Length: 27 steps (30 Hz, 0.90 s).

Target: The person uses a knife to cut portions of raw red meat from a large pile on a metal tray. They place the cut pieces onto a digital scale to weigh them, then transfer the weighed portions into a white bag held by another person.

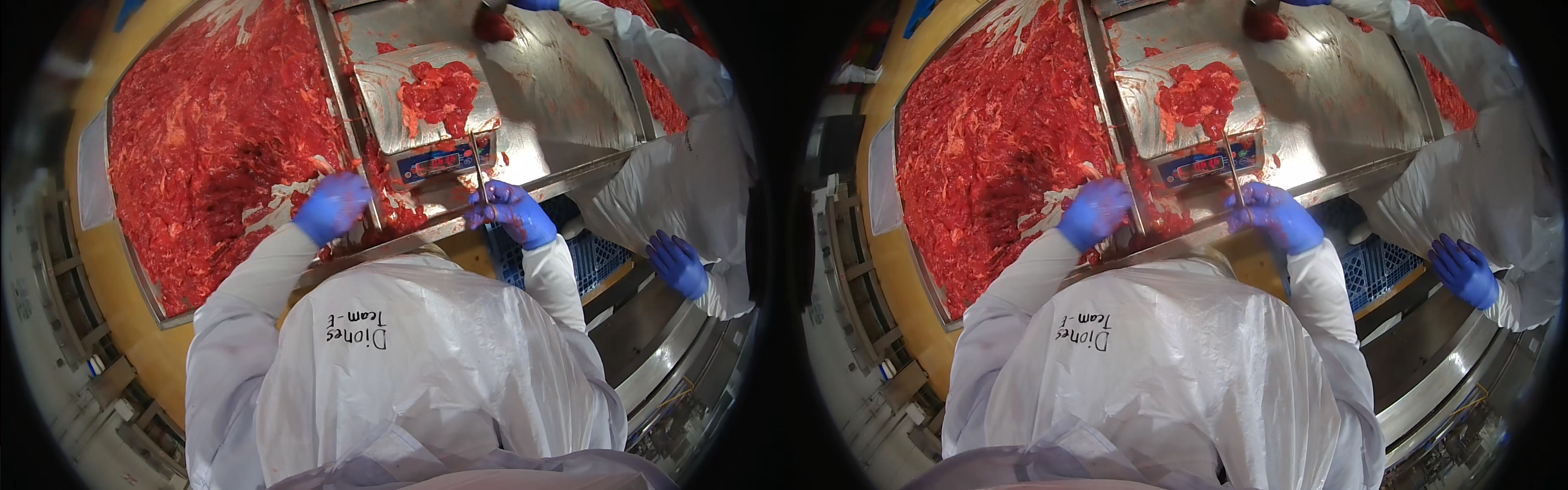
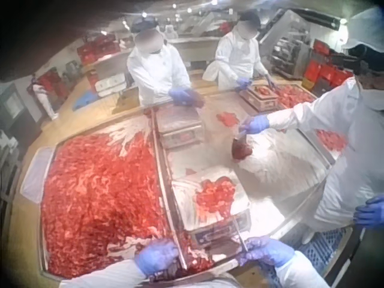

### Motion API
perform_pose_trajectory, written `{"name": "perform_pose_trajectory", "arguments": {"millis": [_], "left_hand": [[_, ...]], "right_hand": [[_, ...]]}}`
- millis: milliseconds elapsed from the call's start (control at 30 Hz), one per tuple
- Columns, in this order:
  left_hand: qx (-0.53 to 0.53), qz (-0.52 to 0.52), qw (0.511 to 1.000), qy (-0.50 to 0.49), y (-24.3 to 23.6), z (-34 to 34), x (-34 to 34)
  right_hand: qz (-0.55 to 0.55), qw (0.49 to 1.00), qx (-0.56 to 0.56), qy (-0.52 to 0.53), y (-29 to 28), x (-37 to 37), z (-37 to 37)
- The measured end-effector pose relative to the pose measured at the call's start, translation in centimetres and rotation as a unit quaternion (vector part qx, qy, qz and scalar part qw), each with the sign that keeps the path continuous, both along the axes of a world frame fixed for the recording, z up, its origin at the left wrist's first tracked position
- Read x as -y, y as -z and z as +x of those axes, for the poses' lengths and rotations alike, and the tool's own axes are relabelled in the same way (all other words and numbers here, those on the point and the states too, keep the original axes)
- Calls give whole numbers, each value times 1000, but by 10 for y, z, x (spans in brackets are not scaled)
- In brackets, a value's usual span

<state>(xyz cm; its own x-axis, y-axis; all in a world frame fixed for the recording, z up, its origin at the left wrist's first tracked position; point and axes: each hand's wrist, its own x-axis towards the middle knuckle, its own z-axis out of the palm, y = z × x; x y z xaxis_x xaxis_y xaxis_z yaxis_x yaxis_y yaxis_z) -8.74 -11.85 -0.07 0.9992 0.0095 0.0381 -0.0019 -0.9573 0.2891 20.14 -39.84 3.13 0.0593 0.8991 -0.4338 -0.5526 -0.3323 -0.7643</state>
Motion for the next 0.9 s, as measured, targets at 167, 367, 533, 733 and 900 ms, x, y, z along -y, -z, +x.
{"name": "perform_pose_trajectory", "arguments": {"millis": [167, 367, 533, 733, 900], "left_hand": [[-4, 23, 939, -344, 32, -92, -83], [228, -50, 912, -338, 0, 54, -54], [83, -174, 968, -162, -38, 162, 5], [259, -348, 830, -349, 27, 117, -55], [199, -356, 834, -372, 42, 93, -110]], "right_hand": [[-32, 996, 31, 71, 7, 31, -7], [1, 942, 330, 62, 3, -30, 46], [15, 960, 278, 11, -17, -137, 46], [168, 888, 427, -26, -20, -139, -52], [38, 809, 586, -37, 1, -195, 4]]}}
